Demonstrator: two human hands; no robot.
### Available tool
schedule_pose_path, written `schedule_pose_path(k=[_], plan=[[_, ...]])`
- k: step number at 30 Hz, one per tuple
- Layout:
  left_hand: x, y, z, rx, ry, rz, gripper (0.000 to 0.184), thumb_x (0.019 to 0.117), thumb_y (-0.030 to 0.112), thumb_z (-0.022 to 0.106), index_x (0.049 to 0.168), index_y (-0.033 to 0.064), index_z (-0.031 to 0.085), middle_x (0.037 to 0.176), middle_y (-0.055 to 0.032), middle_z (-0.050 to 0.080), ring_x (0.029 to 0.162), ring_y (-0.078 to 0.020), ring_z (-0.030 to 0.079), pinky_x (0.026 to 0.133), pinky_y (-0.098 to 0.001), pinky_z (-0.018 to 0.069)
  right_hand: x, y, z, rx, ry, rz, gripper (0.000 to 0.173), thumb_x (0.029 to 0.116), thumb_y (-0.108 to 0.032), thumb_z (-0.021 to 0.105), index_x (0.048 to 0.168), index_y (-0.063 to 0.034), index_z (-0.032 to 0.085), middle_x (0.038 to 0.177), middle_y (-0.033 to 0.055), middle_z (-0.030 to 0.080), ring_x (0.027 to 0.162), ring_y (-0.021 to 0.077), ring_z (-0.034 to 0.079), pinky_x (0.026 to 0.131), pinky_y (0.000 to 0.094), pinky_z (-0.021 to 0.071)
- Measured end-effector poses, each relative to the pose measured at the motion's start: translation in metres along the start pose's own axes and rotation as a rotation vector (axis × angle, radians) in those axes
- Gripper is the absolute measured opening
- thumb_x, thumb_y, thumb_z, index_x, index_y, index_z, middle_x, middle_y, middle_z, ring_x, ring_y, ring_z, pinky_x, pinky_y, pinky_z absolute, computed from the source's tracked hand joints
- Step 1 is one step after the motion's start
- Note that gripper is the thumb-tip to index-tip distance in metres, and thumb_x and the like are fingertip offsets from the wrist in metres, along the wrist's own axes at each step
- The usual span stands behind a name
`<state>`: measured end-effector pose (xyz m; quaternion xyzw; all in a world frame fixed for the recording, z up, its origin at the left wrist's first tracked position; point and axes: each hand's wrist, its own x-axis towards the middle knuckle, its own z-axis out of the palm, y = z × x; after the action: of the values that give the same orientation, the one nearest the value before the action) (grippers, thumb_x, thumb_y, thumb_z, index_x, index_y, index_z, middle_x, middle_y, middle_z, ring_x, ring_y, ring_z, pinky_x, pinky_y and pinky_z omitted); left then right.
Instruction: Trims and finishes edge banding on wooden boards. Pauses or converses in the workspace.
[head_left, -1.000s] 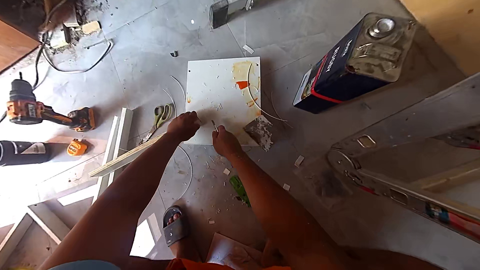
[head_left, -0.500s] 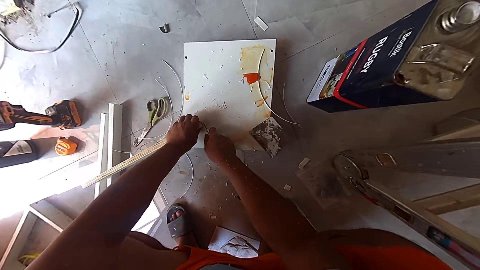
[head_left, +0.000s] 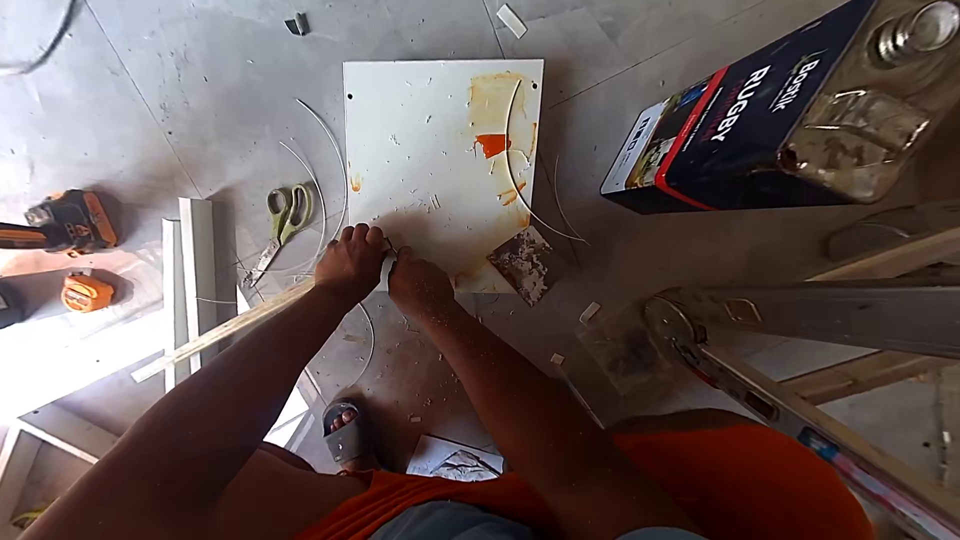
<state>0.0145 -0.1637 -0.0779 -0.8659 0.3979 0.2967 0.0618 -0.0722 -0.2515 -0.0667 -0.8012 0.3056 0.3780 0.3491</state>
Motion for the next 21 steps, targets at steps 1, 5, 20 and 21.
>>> schedule_pose_path(k=[1, 5, 20, 21], plan=[[-0.001, 0.001, 0.0, -0.009, -0.009, -0.002, 0.025, 0.1066, 0.02, 0.053, 0.113, -0.0044, 0.055, 0.119, -0.0272, 0.061, 0.119, -0.0482, 0.059, 0.087, -0.0611, 0.0521, -0.001, 0.0, 0.0, -0.008, -0.007, 0.001, 0.036, 0.1103, -0.025, 0.033, 0.135, -0.0044, 0.05, 0.107, 0.0193, 0.071, 0.103, 0.0361, 0.072, 0.08, 0.0528, 0.0585], [-0.002, 0.003, 0.001, 0.003, -0.007, -0.015, 0.023, 0.1059, 0.018, 0.054, 0.112, -0.0036, 0.054, 0.118, -0.0272, 0.06, 0.117, -0.0485, 0.059, 0.083, -0.0607, 0.0515, -0.005, 0.004, 0.006, -0.025, -0.028, 0.005, 0.032, 0.1087, -0.023, 0.036, 0.132, -0.005, 0.049, 0.103, 0.0184, 0.07, 0.098, 0.0355, 0.073, 0.076, 0.052, 0.0588], [0.0, -0.001, -0.001, 0.006, -0.024, 0.005, 0.027, 0.1065, 0.022, 0.055, 0.113, -0.0044, 0.055, 0.12, -0.0271, 0.06, 0.119, -0.0477, 0.059, 0.087, -0.0599, 0.0527, 0.0, 0.008, -0.004, 0.006, -0.019, -0.038, 0.04, 0.1118, -0.031, 0.033, 0.135, -0.0049, 0.051, 0.107, 0.0195, 0.071, 0.104, 0.036, 0.072, 0.083, 0.0531, 0.0581], [0.0, 0.0, -0.001, 0.007, -0.031, 0.0, 0.027, 0.1066, 0.022, 0.054, 0.113, -0.0043, 0.055, 0.12, -0.0269, 0.06, 0.119, -0.0476, 0.059, 0.087, -0.0597, 0.0527, 0.0, 0.006, -0.005, 0.005, -0.026, -0.036, 0.039, 0.1118, -0.031, 0.032, 0.135, -0.005, 0.051, 0.107, 0.0193, 0.071, 0.105, 0.0358, 0.072, 0.083, 0.0532, 0.0581]])
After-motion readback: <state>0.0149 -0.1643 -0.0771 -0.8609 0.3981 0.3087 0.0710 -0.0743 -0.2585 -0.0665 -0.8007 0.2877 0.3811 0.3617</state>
